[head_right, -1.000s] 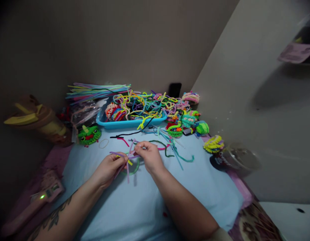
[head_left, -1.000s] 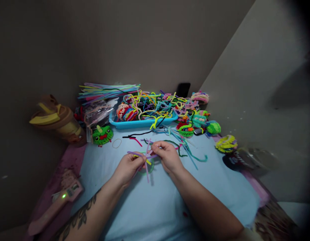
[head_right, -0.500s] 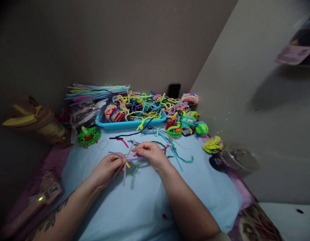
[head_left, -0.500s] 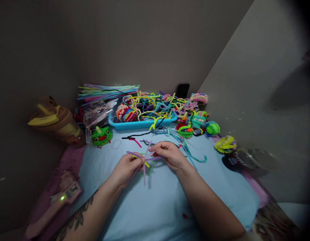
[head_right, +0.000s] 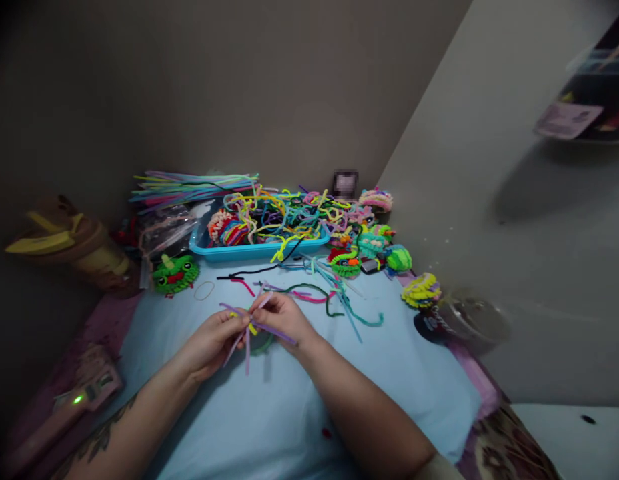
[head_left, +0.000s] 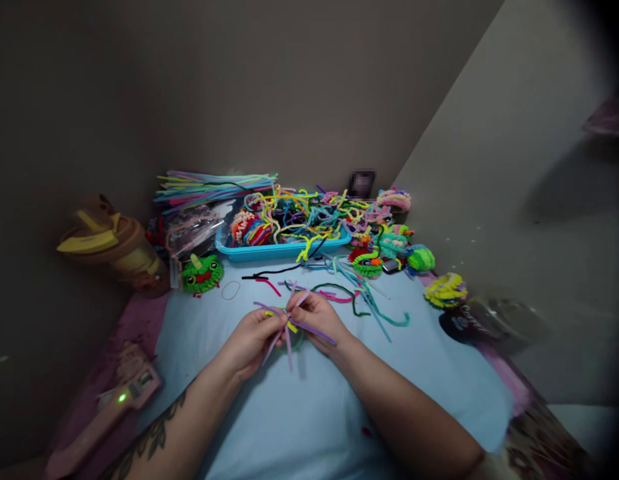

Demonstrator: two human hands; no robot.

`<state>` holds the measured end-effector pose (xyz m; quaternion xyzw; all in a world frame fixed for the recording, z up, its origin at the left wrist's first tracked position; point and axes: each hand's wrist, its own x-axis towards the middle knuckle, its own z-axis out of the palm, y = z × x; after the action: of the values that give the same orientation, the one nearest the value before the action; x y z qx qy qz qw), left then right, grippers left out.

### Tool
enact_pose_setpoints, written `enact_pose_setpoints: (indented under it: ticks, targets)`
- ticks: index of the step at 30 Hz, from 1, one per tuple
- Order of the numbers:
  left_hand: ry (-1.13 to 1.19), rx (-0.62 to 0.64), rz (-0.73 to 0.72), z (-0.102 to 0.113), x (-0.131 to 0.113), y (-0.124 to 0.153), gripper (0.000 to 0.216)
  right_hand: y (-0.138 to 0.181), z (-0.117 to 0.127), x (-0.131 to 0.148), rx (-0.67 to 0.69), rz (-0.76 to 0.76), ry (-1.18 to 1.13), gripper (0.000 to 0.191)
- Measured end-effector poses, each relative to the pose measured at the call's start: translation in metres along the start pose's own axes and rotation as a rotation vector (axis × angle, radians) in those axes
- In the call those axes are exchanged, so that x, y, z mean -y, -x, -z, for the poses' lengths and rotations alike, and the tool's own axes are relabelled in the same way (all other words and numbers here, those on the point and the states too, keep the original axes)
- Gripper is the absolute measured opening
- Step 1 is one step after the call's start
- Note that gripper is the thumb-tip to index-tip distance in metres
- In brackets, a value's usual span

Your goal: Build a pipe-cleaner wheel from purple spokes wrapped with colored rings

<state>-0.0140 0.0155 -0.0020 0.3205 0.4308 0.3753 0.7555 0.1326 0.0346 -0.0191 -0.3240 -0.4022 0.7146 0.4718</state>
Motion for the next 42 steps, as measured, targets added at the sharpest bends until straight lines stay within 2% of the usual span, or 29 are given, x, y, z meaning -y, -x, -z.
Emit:
enact_pose_setpoints:
  ticks: [5,11,32,37,42]
  targets:
    - [0.058,-0.071,-0.020,-0.002,0.003,0.000,0.028,-0.002,-0.009,-0.014,-0.123,0.091,-0.036,0.035]
    - [0.081,-0.077,-0.010,-0.006,0.005,0.001,0.028,0.000,-0.010,-0.020,-0.082,0.097,-0.059,0.034]
    - [0.048,-0.045,-0.042,-0.012,0.002,0.004,0.026,0.003,-0.016,-0.015,-0.132,0.042,-0.110,0.039]
    - [-0.058,-0.057,-0.133,-0.009,0.000,0.002,0.023,0.001,-0.007,-0.003,-0.206,0.095,-0.092,0.031]
    - [-0.192,-0.138,-0.173,-0.004,0.002,0.000,0.023,-0.004,0.011,0.012,-0.314,0.043,0.072,0.029]
